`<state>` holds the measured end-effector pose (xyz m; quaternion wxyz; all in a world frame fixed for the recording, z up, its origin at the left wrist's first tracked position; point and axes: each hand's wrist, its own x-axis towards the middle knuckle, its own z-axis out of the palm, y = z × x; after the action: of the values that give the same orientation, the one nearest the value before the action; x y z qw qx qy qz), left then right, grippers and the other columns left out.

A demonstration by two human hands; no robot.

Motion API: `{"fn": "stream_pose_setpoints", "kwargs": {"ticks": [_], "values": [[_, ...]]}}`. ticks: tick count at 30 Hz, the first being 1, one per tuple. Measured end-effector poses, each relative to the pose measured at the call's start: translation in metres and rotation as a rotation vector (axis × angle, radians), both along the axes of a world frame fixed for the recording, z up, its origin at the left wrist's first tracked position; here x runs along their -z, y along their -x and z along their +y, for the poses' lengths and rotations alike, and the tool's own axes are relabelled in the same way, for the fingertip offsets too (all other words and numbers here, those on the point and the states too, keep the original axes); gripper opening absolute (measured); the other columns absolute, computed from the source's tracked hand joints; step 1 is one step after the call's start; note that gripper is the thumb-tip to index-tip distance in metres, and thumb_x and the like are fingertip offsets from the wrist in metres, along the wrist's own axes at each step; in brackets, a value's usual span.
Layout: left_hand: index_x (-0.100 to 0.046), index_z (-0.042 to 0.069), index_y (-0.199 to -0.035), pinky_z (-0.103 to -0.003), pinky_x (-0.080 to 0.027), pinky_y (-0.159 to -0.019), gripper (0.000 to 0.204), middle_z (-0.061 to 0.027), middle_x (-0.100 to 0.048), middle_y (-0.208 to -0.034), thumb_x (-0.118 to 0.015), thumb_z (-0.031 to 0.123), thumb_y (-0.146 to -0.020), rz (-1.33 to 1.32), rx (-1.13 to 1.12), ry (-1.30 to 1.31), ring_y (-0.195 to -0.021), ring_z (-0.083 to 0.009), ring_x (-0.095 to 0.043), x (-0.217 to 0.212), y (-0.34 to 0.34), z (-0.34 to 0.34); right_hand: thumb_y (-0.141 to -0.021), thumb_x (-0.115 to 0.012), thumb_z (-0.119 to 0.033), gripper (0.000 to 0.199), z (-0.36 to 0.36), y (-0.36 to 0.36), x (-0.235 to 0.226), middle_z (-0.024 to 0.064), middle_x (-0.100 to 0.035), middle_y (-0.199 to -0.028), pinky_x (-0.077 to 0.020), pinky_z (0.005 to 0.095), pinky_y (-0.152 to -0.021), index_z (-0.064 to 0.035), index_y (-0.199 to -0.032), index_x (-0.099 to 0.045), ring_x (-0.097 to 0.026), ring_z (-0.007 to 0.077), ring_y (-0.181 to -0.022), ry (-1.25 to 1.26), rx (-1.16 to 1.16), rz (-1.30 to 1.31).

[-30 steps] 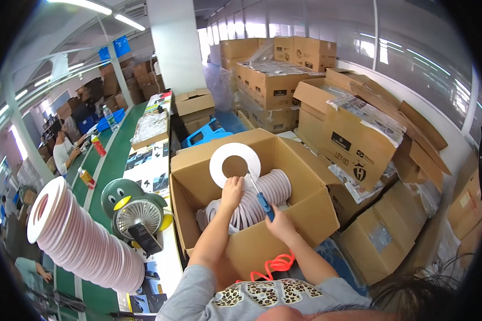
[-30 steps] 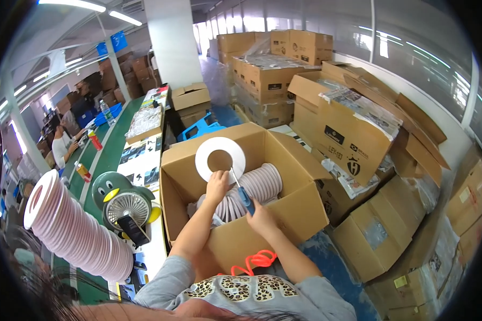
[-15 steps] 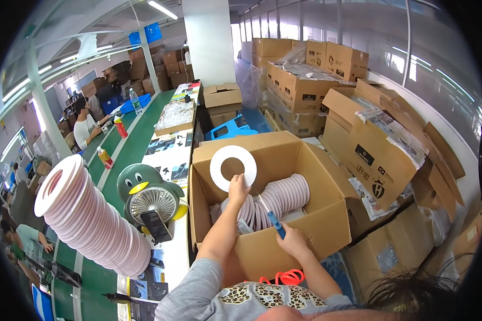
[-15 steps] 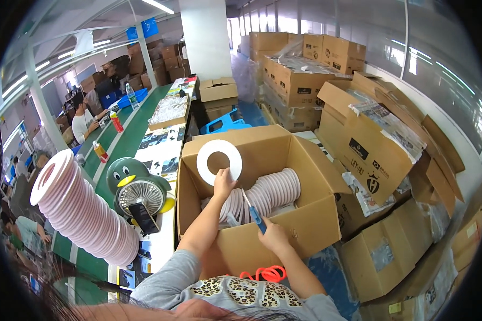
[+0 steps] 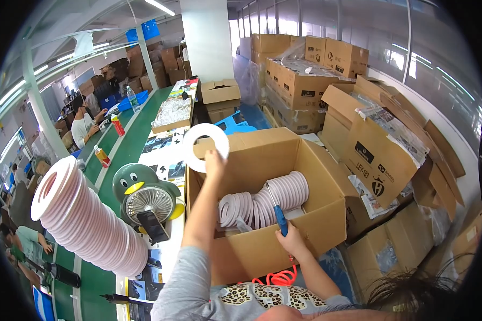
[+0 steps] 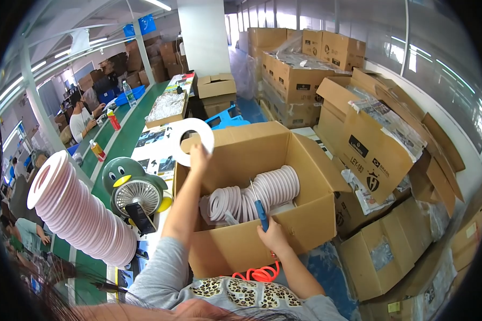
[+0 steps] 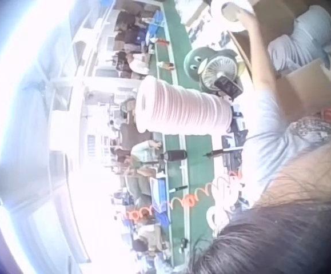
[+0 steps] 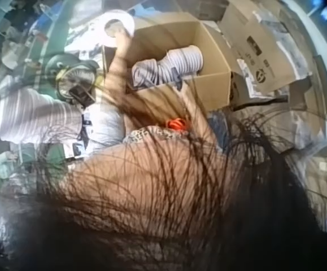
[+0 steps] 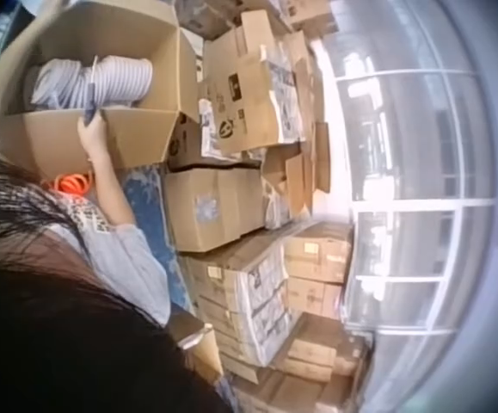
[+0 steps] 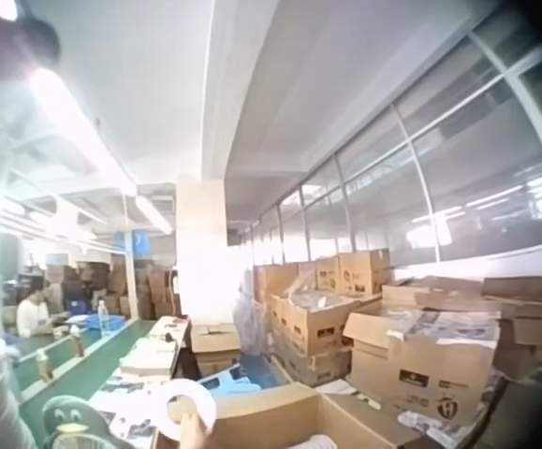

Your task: Picking circular white lighting components from a box, cleaning them with an air duster, and stacking them on a table.

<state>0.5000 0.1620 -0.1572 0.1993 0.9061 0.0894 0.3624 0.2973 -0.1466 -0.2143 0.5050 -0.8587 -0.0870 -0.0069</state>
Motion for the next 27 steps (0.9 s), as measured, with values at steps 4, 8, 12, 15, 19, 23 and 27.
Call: {"fn": "stream_pose_setpoints", "kwargs": {"ticks": [4, 8, 12, 15, 19, 23, 27], "values": [[-0.065, -0.001, -0.074, -0.039, -0.047, -0.076, 0.012, -0.0219, -0.06, -0.088, -0.062, 0.008, -0.066, 0.139, -0.267, -0.185, -0.086, -0.0347, -0.057, 0.009, -0.02, 0.11, -0.076, -0.061, -0.018, 0.035, 0.007, 0.0, -0.004, 0.016, -0.061, -0.072, -0.0476, 0.0367, -0.063, 0.0001, -0.104, -0.052, -0.062, 0.0286, -0.066, 0.025, -0.031, -0.011], [-0.069, 0.006, -0.086, -0.036, -0.049, -0.079, 0.021, -0.0167, -0.062, -0.099, -0.052, 0.016, -0.077, 0.471, -0.44, -0.192, -0.095, -0.0299, -0.059, 0.021, -0.025, 0.14, -0.076, -0.061, -0.018, 0.036, -0.002, 0.002, -0.003, 0.0148, -0.061, -0.072, -0.0475, 0.0366, -0.063, 0.0001, -0.106, -0.052, -0.062, 0.0274, -0.066, 0.018, 0.011, 0.037], [-0.062, 0.009, -0.108, -0.045, -0.044, -0.087, 0.031, -0.0155, -0.055, -0.116, -0.051, 0.022, -0.083, 0.663, -0.572, 0.054, -0.108, -0.029, -0.053, 0.028, -0.02, 0.155, -0.076, -0.061, -0.017, 0.037, -0.003, 0.005, -0.004, 0.0138, -0.061, -0.071, -0.0474, 0.0363, -0.063, -0.0004, -0.107, -0.051, -0.062, 0.0263, -0.065, -0.001, 0.011, 0.054], [-0.059, 0.011, -0.114, -0.055, -0.037, -0.091, 0.033, -0.0144, -0.051, -0.122, -0.049, 0.025, -0.085, 0.81, -0.591, -0.065, -0.11, -0.031, -0.051, 0.034, -0.016, 0.178, -0.076, -0.061, -0.017, 0.036, 0.002, 0.005, -0.005, 0.0134, -0.06, -0.07, -0.0473, 0.036, -0.063, -0.0004, -0.107, -0.051, -0.062, 0.0264, -0.065, -0.025, -0.024, 0.043], [-0.066, 0.01, -0.092, -0.038, -0.046, -0.081, 0.021, -0.0096, -0.06, -0.1, -0.048, 0.014, -0.082, 0.592, -0.46, -0.524, -0.096, -0.0237, -0.056, 0.024, -0.029, 0.179, -0.077, -0.06, -0.016, 0.031, 0.012, 0.004, -0.014, 0.0137, -0.06, -0.07, -0.047, 0.0358, -0.062, 0.0, -0.102, -0.051, -0.061, 0.0275, -0.064, -0.037, -0.074, -0.003], [-0.061, 0.007, -0.087, -0.037, -0.052, -0.067, 0.014, -0.0118, -0.06, -0.085, -0.059, 0.01, -0.073, 0.226, -0.054, -0.609, -0.079, -0.0254, -0.061, 0.037, -0.057, 0.039, -0.077, -0.06, -0.016, 0.029, -0.005, -0.003, -0.002, 0.0147, -0.059, -0.07, -0.0468, 0.0366, -0.062, -0.0006, -0.1, -0.051, -0.061, 0.0291, -0.065, -0.025, 0.025, 0.047], [-0.066, 0.003, -0.091, -0.041, -0.05, -0.079, 0.021, -0.0201, -0.062, -0.099, -0.053, 0.013, -0.077, 0.791, 0.02, -0.014, -0.097, -0.0325, -0.06, 0.127, -0.073, 0.016, -0.077, -0.059, -0.017, 0.028, -0.005, 0.002, -0.005, 0.0162, -0.059, -0.069, -0.0467, 0.0382, -0.062, -0.0009, -0.099, -0.051, -0.061, 0.0327, -0.066, 0.01, 0.058, 0.039]]}}
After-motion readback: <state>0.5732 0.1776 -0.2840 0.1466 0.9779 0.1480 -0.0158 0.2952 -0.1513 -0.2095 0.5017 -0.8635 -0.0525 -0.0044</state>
